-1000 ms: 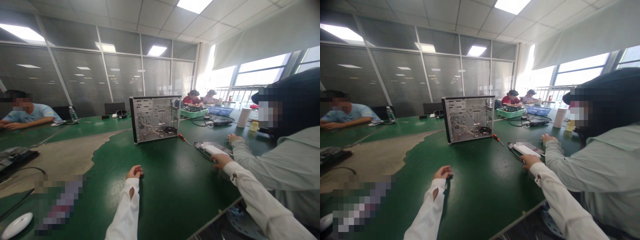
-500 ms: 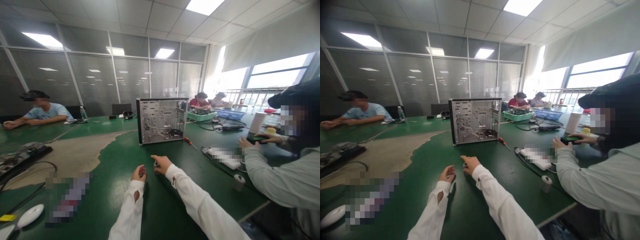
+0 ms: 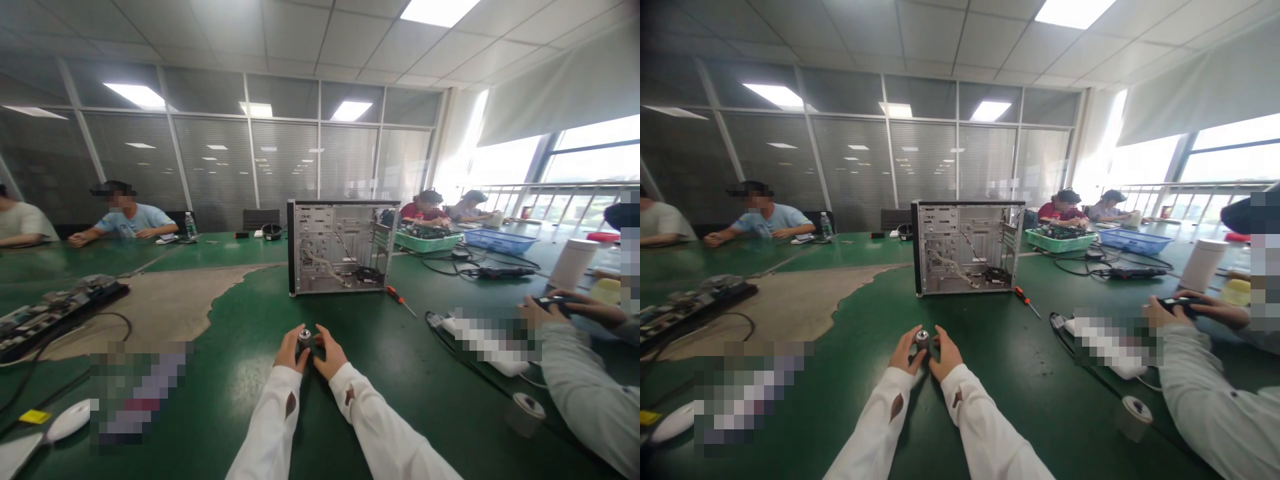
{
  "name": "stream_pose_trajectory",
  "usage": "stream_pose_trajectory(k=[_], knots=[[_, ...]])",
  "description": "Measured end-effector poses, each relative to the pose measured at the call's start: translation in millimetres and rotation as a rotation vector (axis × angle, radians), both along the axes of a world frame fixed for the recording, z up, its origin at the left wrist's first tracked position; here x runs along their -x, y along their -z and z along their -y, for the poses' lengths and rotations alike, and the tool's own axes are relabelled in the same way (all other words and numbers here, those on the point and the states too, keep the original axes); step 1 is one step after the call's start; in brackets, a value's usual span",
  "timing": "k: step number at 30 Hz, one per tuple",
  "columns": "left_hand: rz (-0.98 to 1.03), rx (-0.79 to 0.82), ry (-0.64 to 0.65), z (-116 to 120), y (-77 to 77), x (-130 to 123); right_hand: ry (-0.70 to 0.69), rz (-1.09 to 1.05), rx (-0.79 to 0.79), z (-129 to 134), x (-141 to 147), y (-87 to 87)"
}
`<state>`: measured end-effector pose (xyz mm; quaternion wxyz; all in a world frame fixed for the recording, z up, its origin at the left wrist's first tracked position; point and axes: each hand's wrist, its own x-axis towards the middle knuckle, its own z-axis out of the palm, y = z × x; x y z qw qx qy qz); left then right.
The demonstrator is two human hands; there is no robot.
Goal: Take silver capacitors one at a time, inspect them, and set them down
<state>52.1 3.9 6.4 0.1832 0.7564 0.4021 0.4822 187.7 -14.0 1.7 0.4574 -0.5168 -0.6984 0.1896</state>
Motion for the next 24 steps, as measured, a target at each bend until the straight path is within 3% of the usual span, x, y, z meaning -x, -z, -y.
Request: stream_pose_trajectory(k=[3,8,13,19,24], knots=[[-0.003,0.019,-0.008,2.5,-5.1,-3.5,-0.011,0.035,0.034,0.7,3.0,-1.7],[0.056,0.223,-0.043,9.8,-14.2,-2.8,-0.032,0.1,0.031,4.4,8.0,-4.1],[0.098,0.267,0.002,7.6,-11.0,1.6,-0.155,-0.067,0.057,8.0,3.0,-8.8],[0.45,0.58,0.146,2.3,-10.7,5.5,-0.296,-0.282,0.092,10.9,0.2,-6.9],[0.639,0.734,0.144,4.9,-17.9,7.6,-0.372,-0.43,0.133,11.0,5.5,-1.5]])
